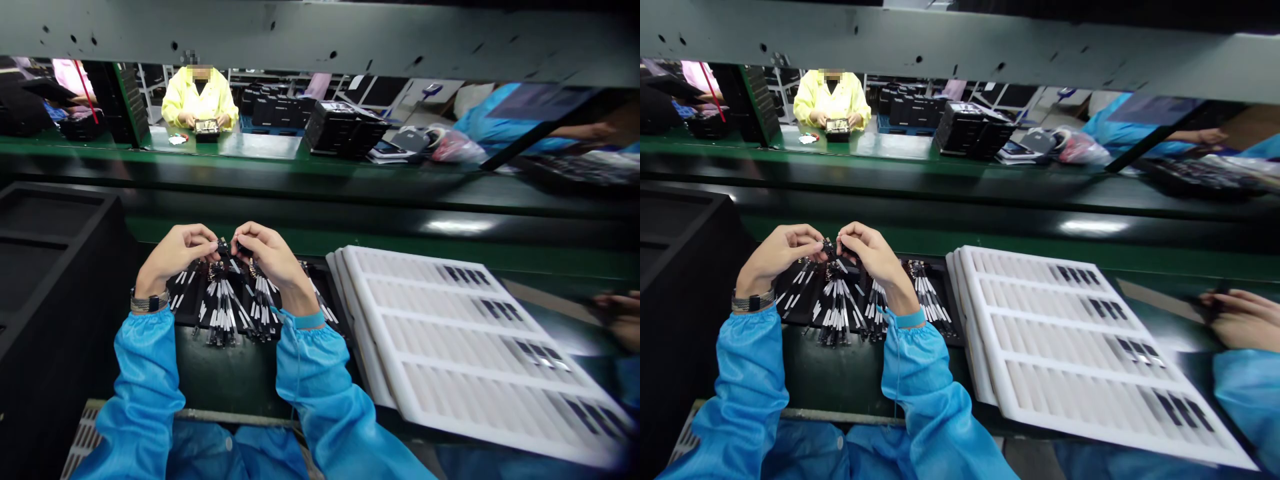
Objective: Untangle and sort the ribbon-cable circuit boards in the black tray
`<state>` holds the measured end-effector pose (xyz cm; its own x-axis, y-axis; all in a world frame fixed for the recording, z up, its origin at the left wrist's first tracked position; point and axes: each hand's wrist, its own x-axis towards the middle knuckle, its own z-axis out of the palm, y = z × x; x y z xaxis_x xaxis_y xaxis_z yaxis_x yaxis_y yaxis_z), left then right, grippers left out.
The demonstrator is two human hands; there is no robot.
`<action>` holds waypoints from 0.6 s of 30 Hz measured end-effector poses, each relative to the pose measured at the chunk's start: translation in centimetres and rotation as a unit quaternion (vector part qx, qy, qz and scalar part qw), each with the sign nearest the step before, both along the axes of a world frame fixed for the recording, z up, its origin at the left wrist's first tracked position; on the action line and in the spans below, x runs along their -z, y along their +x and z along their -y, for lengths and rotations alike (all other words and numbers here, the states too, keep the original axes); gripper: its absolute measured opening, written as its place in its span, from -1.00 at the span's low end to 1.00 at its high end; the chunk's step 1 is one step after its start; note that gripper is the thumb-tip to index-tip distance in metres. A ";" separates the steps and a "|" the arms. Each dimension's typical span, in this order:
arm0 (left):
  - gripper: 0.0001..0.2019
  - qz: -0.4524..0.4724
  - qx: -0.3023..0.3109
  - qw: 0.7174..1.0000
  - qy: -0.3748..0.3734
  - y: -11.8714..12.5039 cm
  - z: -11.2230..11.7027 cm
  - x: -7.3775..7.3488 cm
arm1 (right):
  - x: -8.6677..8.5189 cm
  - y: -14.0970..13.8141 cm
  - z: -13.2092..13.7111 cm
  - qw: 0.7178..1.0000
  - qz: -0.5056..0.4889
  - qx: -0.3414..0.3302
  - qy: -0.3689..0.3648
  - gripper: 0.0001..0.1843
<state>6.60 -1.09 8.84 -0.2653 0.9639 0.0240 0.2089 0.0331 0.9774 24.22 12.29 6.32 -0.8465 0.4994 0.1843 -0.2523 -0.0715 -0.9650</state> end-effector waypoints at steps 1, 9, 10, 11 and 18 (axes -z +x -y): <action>-0.59 -0.006 -0.007 1.000 0.001 0.0 0.0 0.0 | 0.0 0.0 0.0 1.000 -0.004 -0.004 -0.005 -0.56; -0.64 -0.053 -0.102 0.993 0.017 -1.6 0.2 1.0 | 0.0 0.0 -0.1 1.000 -0.018 -0.013 -0.004 -0.52; -0.68 -0.062 -0.125 0.990 0.013 -2.2 0.2 1.3 | 0.0 0.1 -0.1 1.000 -0.014 -0.014 -0.001 -0.51; -0.72 -0.075 -0.151 0.986 0.005 -2.8 0.2 1.7 | -0.1 0.1 -0.1 1.000 -0.009 -0.016 0.003 -0.50; -0.84 -0.185 -0.214 0.947 -0.150 -6.5 0.0 5.6 | -0.2 0.4 0.1 0.999 0.008 -0.039 0.028 -0.49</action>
